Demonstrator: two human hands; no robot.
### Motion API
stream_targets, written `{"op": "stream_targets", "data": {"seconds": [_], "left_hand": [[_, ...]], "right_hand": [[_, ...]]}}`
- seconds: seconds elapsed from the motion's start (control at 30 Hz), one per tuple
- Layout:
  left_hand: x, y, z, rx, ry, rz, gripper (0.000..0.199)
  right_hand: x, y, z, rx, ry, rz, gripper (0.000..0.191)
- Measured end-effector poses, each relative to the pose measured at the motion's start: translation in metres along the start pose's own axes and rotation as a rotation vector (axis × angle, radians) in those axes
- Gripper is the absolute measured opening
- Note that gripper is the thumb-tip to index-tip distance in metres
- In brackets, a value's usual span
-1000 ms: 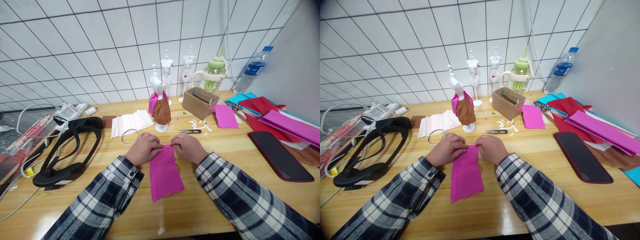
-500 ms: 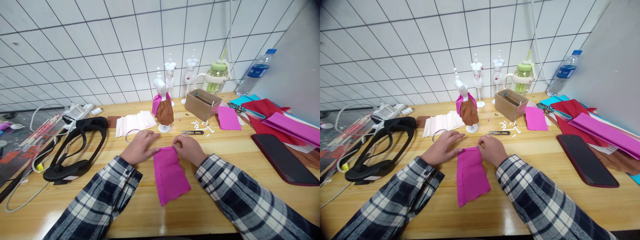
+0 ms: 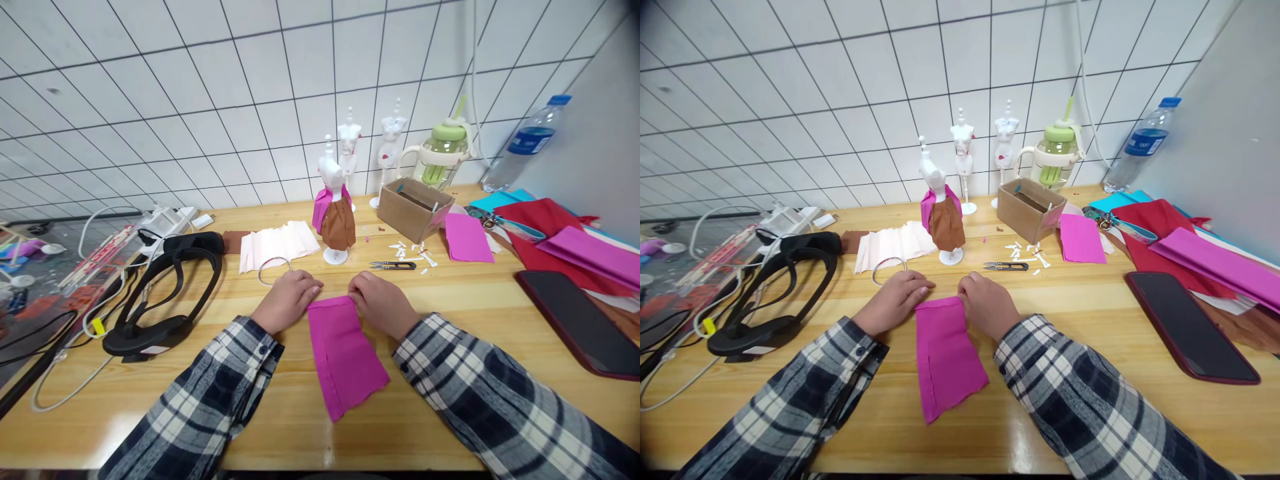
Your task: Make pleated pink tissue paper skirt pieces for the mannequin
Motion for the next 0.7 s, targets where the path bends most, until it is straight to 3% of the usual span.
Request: {"op": "stream_targets", "data": {"seconds": [0.17,0.53,0.7], "left_hand": [[-0.002,0.011,0.004,0.124,-0.092,-0.038,0.021],[-0.005,0.023,0.010,-0.007,-0.180,0.074,0.019],[-0.008,0.024,0.009,-0.072,-0.220,0.068,0.012]], "right_hand": [[-0.002,-0.003,0.001,0.032,0.019,-0.016,0.014],[-0.001,0.003,0.005,0.146,-0.109,-0.051,0.001],[-0.005,-0.001,0.003,0.203,-0.156,-0.099,0.005]]}}
Point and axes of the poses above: each hand's wrist, its own x-axis towards the middle knuckle, its own z-axis out of the palm, y = z × x, the point moved 6 cm from there along x, towards the middle knuckle, and after that the axes turned 2 degrees about z, right-handed, at the moved point
